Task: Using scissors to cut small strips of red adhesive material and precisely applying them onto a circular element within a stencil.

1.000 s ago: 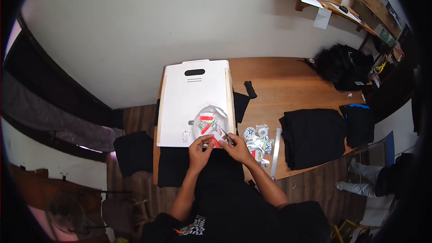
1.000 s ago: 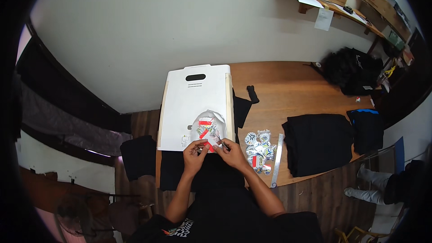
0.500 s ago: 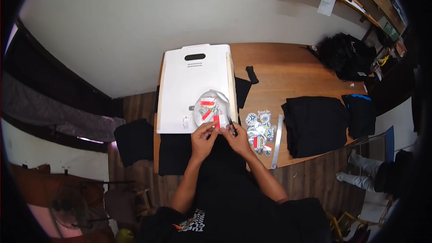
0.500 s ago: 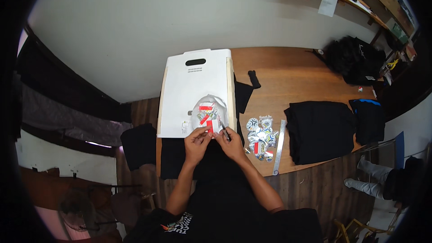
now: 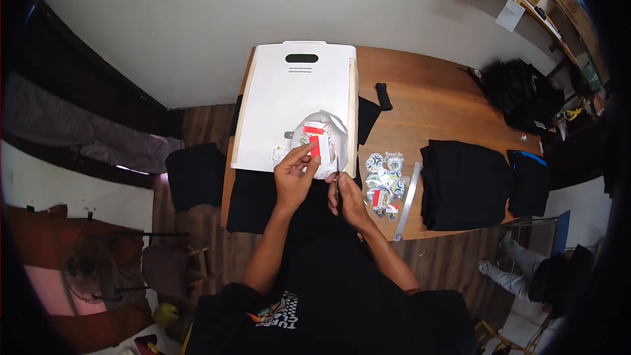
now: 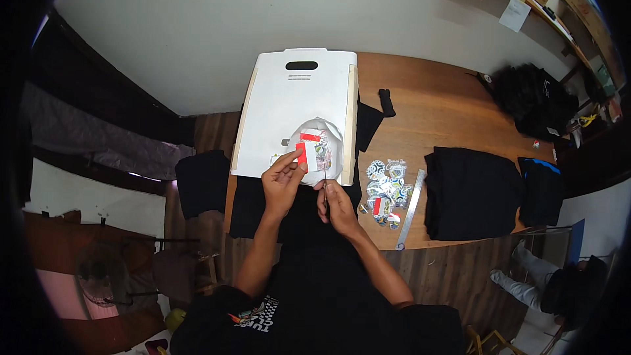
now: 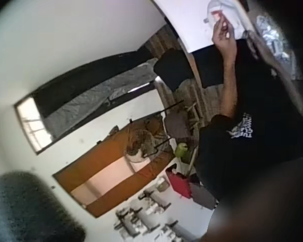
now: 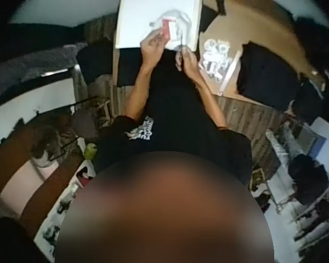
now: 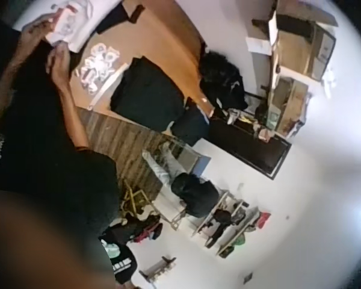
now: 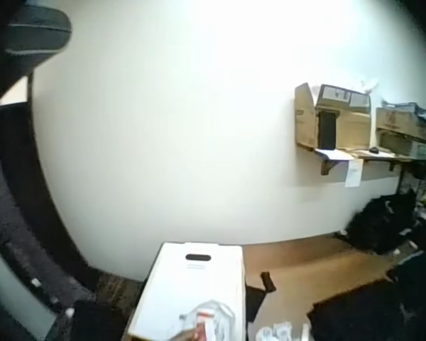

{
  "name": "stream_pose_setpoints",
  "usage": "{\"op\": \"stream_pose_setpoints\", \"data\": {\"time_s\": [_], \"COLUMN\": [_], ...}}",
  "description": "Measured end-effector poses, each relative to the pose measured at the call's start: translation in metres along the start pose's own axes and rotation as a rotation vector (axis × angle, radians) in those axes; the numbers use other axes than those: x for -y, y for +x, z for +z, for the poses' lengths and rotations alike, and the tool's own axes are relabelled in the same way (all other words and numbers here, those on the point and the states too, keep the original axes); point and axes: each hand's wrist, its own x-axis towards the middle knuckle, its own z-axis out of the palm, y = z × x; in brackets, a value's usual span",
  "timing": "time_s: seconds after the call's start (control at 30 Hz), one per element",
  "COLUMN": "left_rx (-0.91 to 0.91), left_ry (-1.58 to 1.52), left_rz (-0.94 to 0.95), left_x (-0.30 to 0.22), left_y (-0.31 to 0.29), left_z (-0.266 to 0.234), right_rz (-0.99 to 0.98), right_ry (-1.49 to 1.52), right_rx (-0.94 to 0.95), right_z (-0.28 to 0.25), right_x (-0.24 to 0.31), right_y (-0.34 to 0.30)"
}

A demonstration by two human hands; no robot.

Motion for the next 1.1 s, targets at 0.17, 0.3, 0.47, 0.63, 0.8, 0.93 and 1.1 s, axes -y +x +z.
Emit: {"op": "stream_pose_setpoints", "data": {"time_s": [0.17,0.3,0.47,0.63,0.8,0.93,1.1], "left_rx": [-0.030,-0.039,-0.033,-0.031,-0.037,-0.033,-0.037], "left_ry": [-0.012,-0.011,-0.025,0.007,0.014,0.031,0.019], "left_rz": [-0.012,-0.043,-0.025,-0.002,-0.007,0.010,0.002], "left_x": [-0.002,-0.006,-0.003,-0.006,-0.005,-0.003,-0.003], "left_y": [-0.003,-0.004,-0.004,-0.005,-0.006,-0.007,-0.007], "left_z": [0.005,0.007,0.006,0.006,0.006,0.005,0.005], "right_rz": [-0.054,-0.069,-0.046,-0.043,-0.050,-0.043,-0.042], "right_ry": [0.118,0.162,0.209,0.186,0.173,0.161,0.185], "right_rx": [0.041,0.018,0.004,-0.002,-0.006,-0.013,-0.015], "right_z": [-0.003,-0.001,0.004,0.006,0.005,0.006,0.006], "right_x": [-0.016,-0.017,-0.013,-0.012,-0.015,-0.014,-0.013], "right_y": [0.000,0.001,0.000,0.000,0.001,0.000,0.000]}}
